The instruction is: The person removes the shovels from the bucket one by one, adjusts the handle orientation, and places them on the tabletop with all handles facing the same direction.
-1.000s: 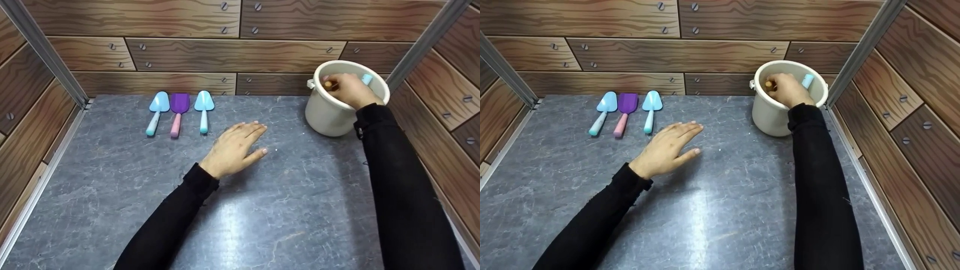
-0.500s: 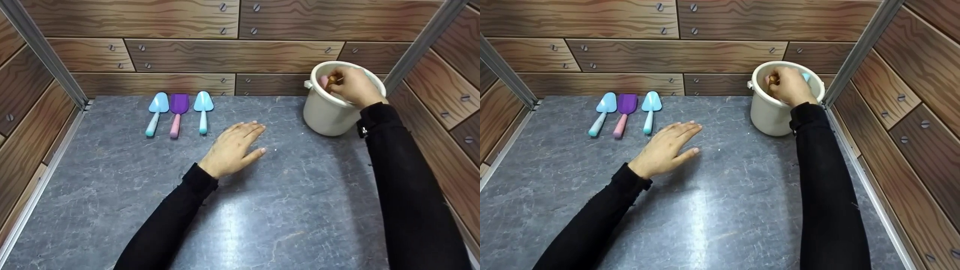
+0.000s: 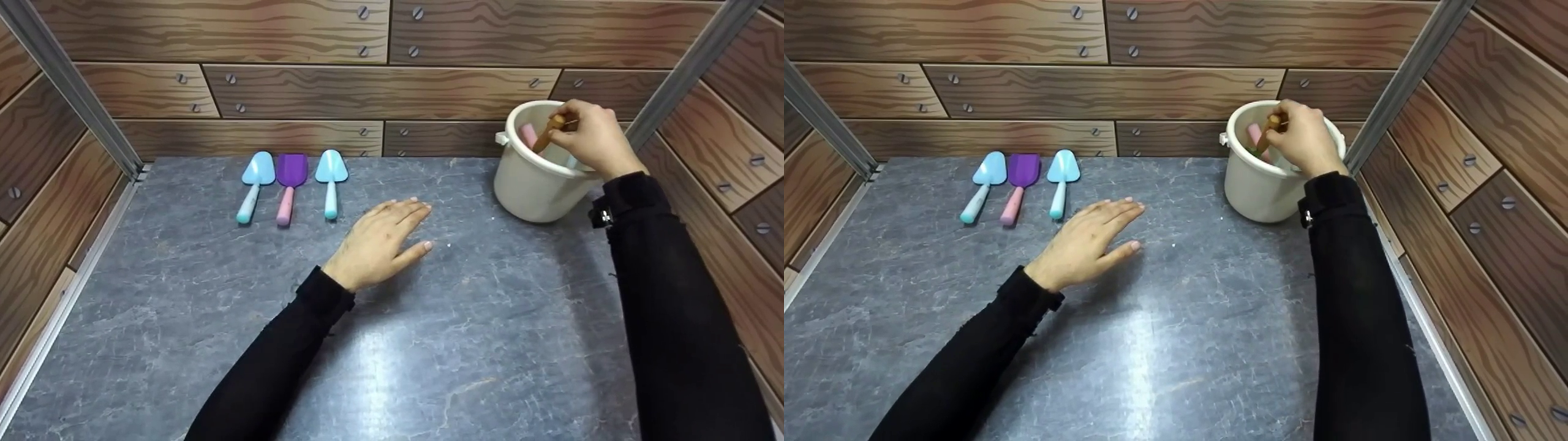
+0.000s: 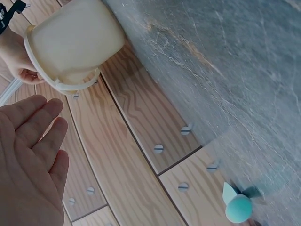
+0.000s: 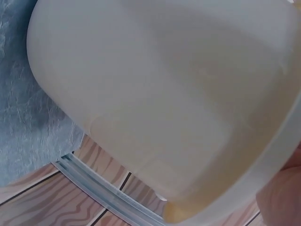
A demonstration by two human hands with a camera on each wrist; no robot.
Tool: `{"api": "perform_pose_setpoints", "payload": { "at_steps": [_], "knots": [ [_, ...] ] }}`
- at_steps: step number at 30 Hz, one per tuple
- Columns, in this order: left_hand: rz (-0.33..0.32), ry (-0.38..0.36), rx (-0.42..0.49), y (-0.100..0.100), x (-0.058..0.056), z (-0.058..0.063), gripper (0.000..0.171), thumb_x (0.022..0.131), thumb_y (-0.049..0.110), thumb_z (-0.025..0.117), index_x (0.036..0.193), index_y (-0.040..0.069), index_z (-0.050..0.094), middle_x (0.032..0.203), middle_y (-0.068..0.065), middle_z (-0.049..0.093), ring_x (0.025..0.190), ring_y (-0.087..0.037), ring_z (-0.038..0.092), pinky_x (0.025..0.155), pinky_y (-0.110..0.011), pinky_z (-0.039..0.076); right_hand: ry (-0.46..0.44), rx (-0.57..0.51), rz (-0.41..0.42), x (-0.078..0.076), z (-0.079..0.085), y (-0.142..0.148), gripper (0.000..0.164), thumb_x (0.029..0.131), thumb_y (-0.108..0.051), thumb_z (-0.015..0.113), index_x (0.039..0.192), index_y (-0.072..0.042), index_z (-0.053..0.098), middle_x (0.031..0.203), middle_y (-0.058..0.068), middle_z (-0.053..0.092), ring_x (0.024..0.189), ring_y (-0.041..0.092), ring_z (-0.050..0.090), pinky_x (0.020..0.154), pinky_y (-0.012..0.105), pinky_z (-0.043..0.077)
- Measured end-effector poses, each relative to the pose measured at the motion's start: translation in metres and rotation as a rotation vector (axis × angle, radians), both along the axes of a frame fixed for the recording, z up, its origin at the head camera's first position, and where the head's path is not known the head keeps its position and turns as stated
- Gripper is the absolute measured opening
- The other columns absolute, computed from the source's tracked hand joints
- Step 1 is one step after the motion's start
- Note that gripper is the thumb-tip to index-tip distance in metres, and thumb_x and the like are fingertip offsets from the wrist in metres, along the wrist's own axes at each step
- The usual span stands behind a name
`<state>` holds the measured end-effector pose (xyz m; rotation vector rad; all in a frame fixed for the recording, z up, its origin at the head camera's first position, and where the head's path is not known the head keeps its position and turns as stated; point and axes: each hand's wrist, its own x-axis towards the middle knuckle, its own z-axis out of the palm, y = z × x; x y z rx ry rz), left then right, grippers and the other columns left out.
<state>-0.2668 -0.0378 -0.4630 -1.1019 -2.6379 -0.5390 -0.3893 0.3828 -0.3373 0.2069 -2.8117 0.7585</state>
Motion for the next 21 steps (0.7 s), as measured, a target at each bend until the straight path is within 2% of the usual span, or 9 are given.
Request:
{"api": "perform_pose_setpoints", "payload": {
  "at_steps": [4, 7, 10, 12, 15, 17, 21],
  "knots": [
    [0.000, -0.005, 0.005, 0.000, -0.001, 0.000, 0.072, 0.123, 0.056, 0.053, 0.178, 0.010, 0.050, 0.182, -0.010, 0.057, 0.174, -0.031, 0.049, 0.150, -0.055, 0.034, 0.030, -0.070, -0.019, 0.003, -0.001, 0.003, 0.034, 0.109, -0.015, 0.077, 0.139, 0.001, 0.076, 0.138, 0.025, 0.081, 0.107, -0.003, 0.076, 0.080, -0.003, 0.048],
    [-0.001, -0.010, 0.007, 0.000, -0.001, -0.001, 0.072, 0.123, 0.056, 0.053, 0.178, 0.010, 0.050, 0.182, -0.011, 0.057, 0.174, -0.033, 0.050, 0.149, -0.056, 0.034, 0.046, -0.126, -0.031, 0.004, -0.004, 0.004, 0.034, 0.109, -0.014, 0.076, 0.140, 0.000, 0.076, 0.137, 0.021, 0.081, 0.098, -0.017, 0.068, 0.082, -0.003, 0.052],
    [0.000, -0.010, 0.003, 0.000, -0.001, -0.001, 0.072, 0.123, 0.056, 0.052, 0.178, 0.010, 0.049, 0.182, -0.011, 0.057, 0.174, -0.033, 0.050, 0.149, -0.056, 0.034, 0.048, -0.178, -0.042, 0.006, -0.006, 0.004, 0.034, 0.111, -0.013, 0.075, 0.143, -0.001, 0.074, 0.141, 0.018, 0.079, 0.109, -0.006, 0.076, 0.087, -0.001, 0.054],
    [0.005, -0.007, -0.002, 0.000, 0.000, -0.001, 0.072, 0.123, 0.057, 0.051, 0.179, 0.011, 0.049, 0.182, -0.010, 0.056, 0.174, -0.032, 0.049, 0.150, -0.056, 0.034, 0.048, -0.207, -0.046, 0.008, -0.006, 0.004, 0.034, 0.114, -0.013, 0.073, 0.146, -0.002, 0.072, 0.144, 0.016, 0.076, 0.126, 0.013, 0.082, 0.091, 0.002, 0.055],
    [0.006, -0.003, -0.005, 0.000, 0.000, -0.001, 0.073, 0.123, 0.057, 0.051, 0.179, 0.011, 0.049, 0.182, -0.010, 0.056, 0.175, -0.031, 0.049, 0.150, -0.055, 0.033, 0.057, -0.246, -0.051, 0.012, -0.004, 0.001, 0.036, 0.118, -0.015, 0.068, 0.151, -0.004, 0.066, 0.152, 0.017, 0.071, 0.145, 0.040, 0.075, 0.097, 0.010, 0.056],
    [0.005, 0.000, -0.007, 0.000, 0.000, -0.001, 0.073, 0.123, 0.058, 0.051, 0.179, 0.011, 0.048, 0.182, -0.010, 0.057, 0.175, -0.031, 0.049, 0.150, -0.054, 0.033, 0.081, -0.264, -0.055, 0.015, -0.001, -0.002, 0.037, 0.119, -0.017, 0.064, 0.154, -0.005, 0.064, 0.156, 0.018, 0.069, 0.148, 0.041, 0.072, 0.101, 0.014, 0.055],
    [0.000, 0.011, -0.010, 0.000, 0.000, -0.001, 0.073, 0.123, 0.058, 0.051, 0.179, 0.010, 0.048, 0.183, -0.009, 0.056, 0.175, -0.030, 0.048, 0.151, -0.053, 0.031, 0.142, -0.294, -0.067, 0.021, 0.003, -0.009, 0.036, 0.119, -0.017, 0.063, 0.154, -0.007, 0.064, 0.149, 0.009, 0.072, 0.137, 0.017, 0.074, 0.105, 0.019, 0.054]
  ]
}}
